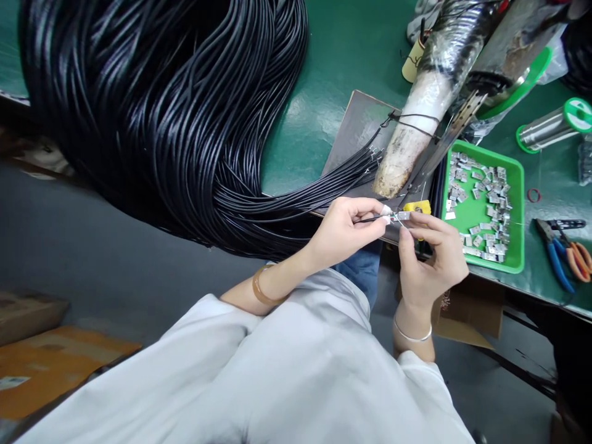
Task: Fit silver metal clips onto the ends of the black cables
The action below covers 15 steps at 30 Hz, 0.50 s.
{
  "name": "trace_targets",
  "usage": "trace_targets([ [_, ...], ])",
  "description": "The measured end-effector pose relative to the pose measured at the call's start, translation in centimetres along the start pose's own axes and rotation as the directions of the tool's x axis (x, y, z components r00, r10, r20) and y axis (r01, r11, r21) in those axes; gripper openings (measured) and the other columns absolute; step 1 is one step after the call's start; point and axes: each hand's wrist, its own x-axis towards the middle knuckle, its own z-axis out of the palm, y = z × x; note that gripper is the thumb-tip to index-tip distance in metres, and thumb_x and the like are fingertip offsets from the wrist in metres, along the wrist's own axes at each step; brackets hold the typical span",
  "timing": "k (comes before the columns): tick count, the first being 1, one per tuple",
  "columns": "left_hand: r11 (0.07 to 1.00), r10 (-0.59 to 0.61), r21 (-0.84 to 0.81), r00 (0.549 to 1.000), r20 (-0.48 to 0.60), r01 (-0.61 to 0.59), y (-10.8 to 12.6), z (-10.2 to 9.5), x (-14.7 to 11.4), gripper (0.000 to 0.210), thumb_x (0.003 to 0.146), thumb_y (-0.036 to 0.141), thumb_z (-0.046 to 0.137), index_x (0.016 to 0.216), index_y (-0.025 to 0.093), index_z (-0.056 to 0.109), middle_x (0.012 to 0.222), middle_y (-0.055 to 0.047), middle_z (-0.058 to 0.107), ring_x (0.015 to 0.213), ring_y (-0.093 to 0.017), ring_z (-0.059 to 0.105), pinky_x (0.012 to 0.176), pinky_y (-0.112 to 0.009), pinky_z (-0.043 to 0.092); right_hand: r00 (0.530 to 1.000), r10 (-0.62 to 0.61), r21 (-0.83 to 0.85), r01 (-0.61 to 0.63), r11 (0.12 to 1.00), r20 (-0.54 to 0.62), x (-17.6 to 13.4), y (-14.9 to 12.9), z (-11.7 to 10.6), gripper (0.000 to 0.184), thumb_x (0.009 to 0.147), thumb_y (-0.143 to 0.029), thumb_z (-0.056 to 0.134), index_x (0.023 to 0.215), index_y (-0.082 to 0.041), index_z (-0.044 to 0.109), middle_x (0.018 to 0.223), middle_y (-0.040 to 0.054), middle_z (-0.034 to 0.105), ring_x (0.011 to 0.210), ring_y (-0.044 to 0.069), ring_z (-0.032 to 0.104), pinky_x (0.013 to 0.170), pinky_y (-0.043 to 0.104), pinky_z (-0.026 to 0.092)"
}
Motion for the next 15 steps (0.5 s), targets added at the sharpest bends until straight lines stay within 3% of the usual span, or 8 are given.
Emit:
trace_targets([
  [7, 0.999, 0.051, 0.017, 0.998, -0.026, -0.051, -0.17, -0.02, 0.04, 0.015, 0.078, 0.023, 0.066, 0.083, 0.01, 0.074, 0.072, -0.002, 0.065, 0.062, -0.006, 0.051, 0.056, -0.015, 0.041, 1.0, -0.027, -0.019, 0.027, 0.999, 0.009, 0.39, -0.04, 0.04, 0.014, 0.08, -0.013, 0.073, 0.087, -0.021, 0.064, 0.102, 0.0019, 0.074, 0.094, 0.018, 0.073, 0.084, 0.036, 0.062],
  [12, 0.998, 0.057, 0.037, 0.996, 0.065, -0.059, -0.14, -0.21, 0.04, 0.01, 0.077, 0.014, 0.063, 0.081, 0.01, 0.072, 0.063, 0.003, 0.055, 0.054, -0.003, 0.036, 0.05, -0.016, 0.031, 0.999, 0.029, 0.082, -0.027, 0.996, -0.026, -0.1, 0.32, -0.04, 0.013, 0.081, -0.011, 0.07, 0.086, -0.021, 0.062, 0.09, 0.001, 0.074, 0.089, 0.018, 0.074, 0.08, 0.036, 0.061],
  [15, 0.999, 0.051, 0.013, 0.995, 0.082, -0.052, -0.03, -0.24, 0.07, 0.01, 0.08, 0.015, 0.063, 0.08, 0.011, 0.071, 0.059, 0.005, 0.047, 0.052, -0.003, 0.032, 0.048, -0.018, 0.025, 1.0, 0.022, 0.065, -0.022, 0.998, -0.014, -0.35, 0.73, -0.16, 0.014, 0.083, -0.012, 0.07, 0.091, -0.021, 0.063, 0.093, 0.0013, 0.075, 0.09, 0.019, 0.074, 0.08, 0.036, 0.061],
])
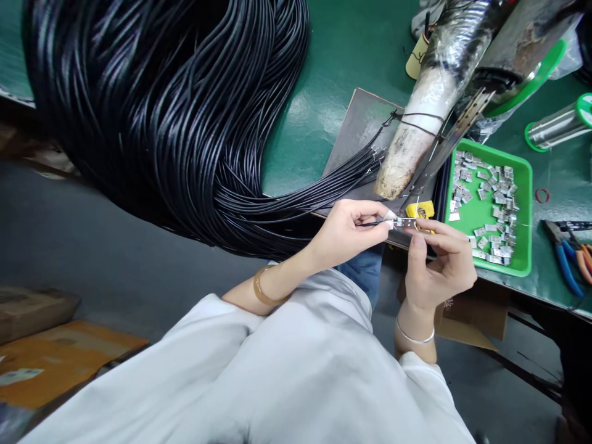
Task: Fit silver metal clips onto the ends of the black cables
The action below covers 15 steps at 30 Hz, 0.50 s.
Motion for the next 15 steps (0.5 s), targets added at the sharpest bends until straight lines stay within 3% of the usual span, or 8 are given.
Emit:
trace_targets([
  [5, 0.987, -0.12, -0.099, 0.989, 0.087, 0.129, 0.4, -0.5, 0.1, 0.016, 0.079, 0.027, 0.071, 0.08, 0.011, 0.068, 0.053, 0.008, 0.034, 0.049, -0.003, 0.025, 0.047, -0.02, 0.018, 0.99, -0.14, -0.048, 0.14, 0.989, 0.003, 0.1, 0.3, 0.1, 0.021, 0.083, -0.01, 0.07, 0.097, -0.022, 0.063, 0.113, 0.0029, 0.075, 0.097, 0.018, 0.075, 0.08, 0.031, 0.061],
  [9, 0.963, -0.205, -0.15, 0.969, 0.141, 0.226, 0.5, -0.6, -0.1, 0.021, 0.074, 0.028, 0.076, 0.078, 0.012, 0.064, 0.053, 0.007, 0.039, 0.049, -0.003, 0.029, 0.046, -0.019, 0.021, 0.99, -0.136, 0.016, 0.136, 0.991, 0.033, 0.2, 0.3, 0.3, 0.021, 0.084, -0.007, 0.067, 0.097, -0.022, 0.061, 0.101, 0.0008, 0.076, 0.092, 0.016, 0.074, 0.08, 0.029, 0.06],
  [12, 0.976, -0.159, -0.135, 0.983, 0.097, 0.171, 0.6, -0.4, -0.6, 0.021, 0.071, 0.025, 0.077, 0.074, 0.013, 0.06, 0.057, 0.006, 0.044, 0.051, -0.003, 0.034, 0.048, -0.017, 0.027, 0.999, -0.047, 0.094, 0.045, 0.995, 0.023, 0.0, 0.2, 0.4, 0.016, 0.086, -0.012, 0.066, 0.095, -0.023, 0.059, 0.09, -0.0019, 0.071, 0.085, 0.014, 0.072, 0.075, 0.029, 0.059],
  [15, 0.999, -0.032, 0.004, 0.996, 0.079, 0.032, 0.6, 0.0, -1.3, 0.014, 0.074, 0.022, 0.073, 0.072, 0.012, 0.064, 0.058, 0.005, 0.047, 0.052, -0.003, 0.034, 0.048, -0.017, 0.027, 0.984, 0.162, 0.159, -0.172, 0.972, 0.076, -0.2, 0.1, 0.2, 0.008, 0.09, -0.02, 0.063, 0.095, -0.023, 0.058, 0.082, -0.0045, 0.062, 0.067, 0.009, 0.064, 0.059, 0.023, 0.053],
])
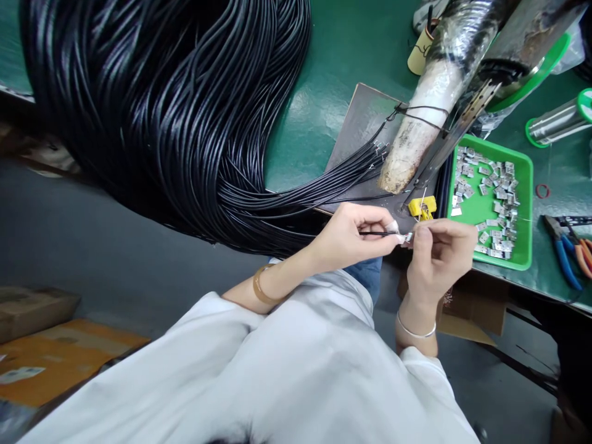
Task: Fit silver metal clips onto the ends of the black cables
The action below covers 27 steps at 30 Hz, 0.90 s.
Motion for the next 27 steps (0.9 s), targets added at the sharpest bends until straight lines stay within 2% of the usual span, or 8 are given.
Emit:
trace_targets([
  [2, 0.987, 0.089, 0.132, 0.996, -0.015, -0.086, -0.1, 0.3, -0.4, 0.011, 0.078, 0.021, 0.069, 0.074, 0.011, 0.069, 0.055, 0.005, 0.044, 0.051, -0.003, 0.031, 0.047, -0.018, 0.025, 0.991, 0.125, -0.013, -0.124, 0.992, 0.052, 0.0, -0.1, 0.0, 0.007, 0.091, -0.025, 0.064, 0.092, -0.022, 0.058, 0.08, -0.0059, 0.057, 0.058, 0.005, 0.057, 0.052, 0.02, 0.048],
  [4, 0.971, 0.126, 0.21, 0.991, -0.047, -0.114, -0.2, 0.5, -0.5, 0.012, 0.08, 0.021, 0.066, 0.08, 0.011, 0.073, 0.052, 0.006, 0.043, 0.049, -0.003, 0.029, 0.047, -0.018, 0.024, 0.987, 0.15, -0.064, -0.146, 0.987, 0.052, 0.0, -0.2, 0.0, 0.009, 0.089, -0.026, 0.067, 0.09, -0.021, 0.059, 0.079, -0.0066, 0.057, 0.058, 0.005, 0.058, 0.053, 0.019, 0.049],
  [6, 0.979, 0.097, 0.186, 0.991, -0.096, -0.078, -0.4, 0.6, -0.4, 0.015, 0.081, 0.022, 0.064, 0.082, 0.01, 0.073, 0.055, 0.004, 0.049, 0.049, -0.003, 0.031, 0.047, -0.018, 0.026, 0.998, 0.063, -0.098, -0.065, 0.993, -0.022, -0.1, -0.4, 0.2, 0.008, 0.089, -0.022, 0.067, 0.093, -0.022, 0.06, 0.083, -0.0049, 0.063, 0.067, 0.008, 0.065, 0.057, 0.02, 0.054],
  [8, 0.995, 0.048, 0.092, 0.988, -0.143, -0.035, -0.7, 0.6, 0.0, 0.016, 0.083, 0.023, 0.063, 0.081, 0.01, 0.072, 0.064, 0.001, 0.059, 0.053, -0.003, 0.041, 0.05, -0.017, 0.033, 0.995, -0.04, -0.1, 0.031, 0.995, -0.092, -0.2, -0.5, 0.4, 0.012, 0.089, -0.017, 0.065, 0.097, -0.022, 0.06, 0.092, -0.0015, 0.069, 0.08, 0.013, 0.072, 0.064, 0.024, 0.06],
  [10, 1.0, 0.026, 0.004, 0.985, -0.168, -0.026, -1.0, 0.5, 0.5, 0.017, 0.083, 0.024, 0.063, 0.079, 0.01, 0.071, 0.07, -0.002, 0.064, 0.059, -0.005, 0.05, 0.057, -0.017, 0.041, 0.989, -0.114, -0.117, 0.102, 0.988, -0.096, -0.3, -0.5, 0.5, 0.015, 0.086, -0.013, 0.066, 0.098, -0.021, 0.061, 0.099, 0.0012, 0.072, 0.091, 0.017, 0.074, 0.071, 0.031, 0.064],
  [12, 0.999, 0.02, -0.039, 0.985, -0.172, -0.027, -1.3, 0.4, 0.9, 0.016, 0.082, 0.024, 0.064, 0.078, 0.01, 0.07, 0.071, -0.003, 0.065, 0.062, -0.006, 0.054, 0.061, -0.017, 0.044, 0.986, -0.158, -0.171, 0.147, 0.974, -0.053, -0.4, -0.5, 0.6, 0.017, 0.083, -0.011, 0.069, 0.095, -0.021, 0.063, 0.102, 0.0022, 0.074, 0.095, 0.019, 0.075, 0.079, 0.035, 0.065],
  [18, 0.997, 0.007, -0.076, 0.977, -0.214, -0.024, -1.6, 0.4, 1.7, 0.014, 0.081, 0.024, 0.066, 0.076, 0.01, 0.069, 0.07, -0.002, 0.066, 0.063, -0.006, 0.058, 0.06, -0.016, 0.047, 0.989, -0.15, -0.161, 0.147, 0.976, -0.009, 0.1, -0.4, 0.8, 0.016, 0.082, -0.009, 0.07, 0.092, -0.02, 0.064, 0.11, 0.0041, 0.075, 0.097, 0.019, 0.074, 0.083, 0.037, 0.065],
  [27, 0.994, -0.009, -0.111, 0.982, -0.19, -0.012, -0.5, 0.3, 1.8, 0.012, 0.079, 0.022, 0.067, 0.078, 0.011, 0.071, 0.073, -0.002, 0.071, 0.067, -0.008, 0.063, 0.065, -0.017, 0.052, 0.977, -0.212, -0.226, 0.203, 0.953, -0.012, 0.9, -1.9, 0.8, 0.019, 0.079, -0.006, 0.073, 0.09, -0.021, 0.067, 0.109, 0.0035, 0.075, 0.096, 0.019, 0.075, 0.084, 0.035, 0.066],
])
